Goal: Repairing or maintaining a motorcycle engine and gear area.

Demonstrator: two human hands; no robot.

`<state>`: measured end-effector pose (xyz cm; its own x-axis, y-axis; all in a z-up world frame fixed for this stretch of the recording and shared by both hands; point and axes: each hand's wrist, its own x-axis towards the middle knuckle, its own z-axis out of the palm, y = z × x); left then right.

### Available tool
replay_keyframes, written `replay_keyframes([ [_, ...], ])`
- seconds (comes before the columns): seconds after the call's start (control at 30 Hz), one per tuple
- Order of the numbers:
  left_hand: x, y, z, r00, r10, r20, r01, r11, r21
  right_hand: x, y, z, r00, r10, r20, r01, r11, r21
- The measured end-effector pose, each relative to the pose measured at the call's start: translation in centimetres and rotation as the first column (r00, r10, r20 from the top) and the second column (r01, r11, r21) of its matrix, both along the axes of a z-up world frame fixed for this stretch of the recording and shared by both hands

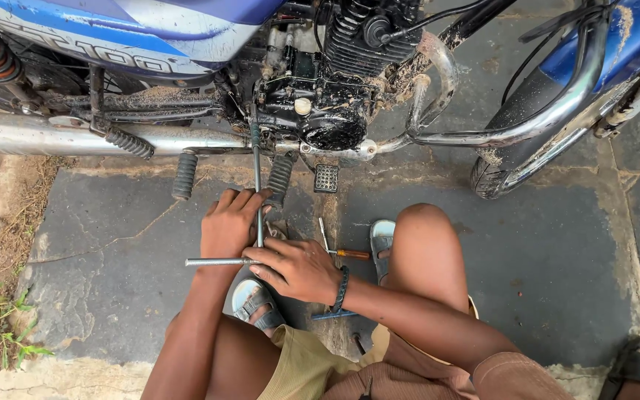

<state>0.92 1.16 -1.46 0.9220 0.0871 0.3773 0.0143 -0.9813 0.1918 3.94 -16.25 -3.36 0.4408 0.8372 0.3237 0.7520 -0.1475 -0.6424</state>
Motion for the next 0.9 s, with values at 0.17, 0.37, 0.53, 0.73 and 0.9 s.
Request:
replay_keyframes([
  [0.17,0.1,-0.3,-0.4,1.000,0.000,0.009,0.000,1.000,0.023,-0.2,-0.5,-0.2,1.000,-0.018,0.022,0.017,1.000,0.023],
  [0.37,0.2,-0.5,-0.2,1.000,-0.007,-0.013,0.007,1.000,0.001,-0.4,-0.6,-0.4,0.999,-0.018,0.036,0.018,1.000,-0.019],
  [0.53,0.5,-0.4,-0.7,0.999,-0.018,-0.026,0.019,0.999,0.031,-0.5,-0.8,-0.7,0.991,-0.043,0.124,0.041,0.999,0.016],
  [0.73,0.7,0.1,-1.6,0.999,0.002,-0.033,-0.001,0.999,0.049,-0.4,-0.6,-0.3,0.987,-0.042,0.154,0.046,0.999,-0.026],
  [0.9,-0.3,0.3,-0.2,0.867,0.198,-0.456,-0.266,0.960,-0.088,-0.5,-0.1,0.1,0.992,-0.042,0.120,0.043,0.999,-0.008],
])
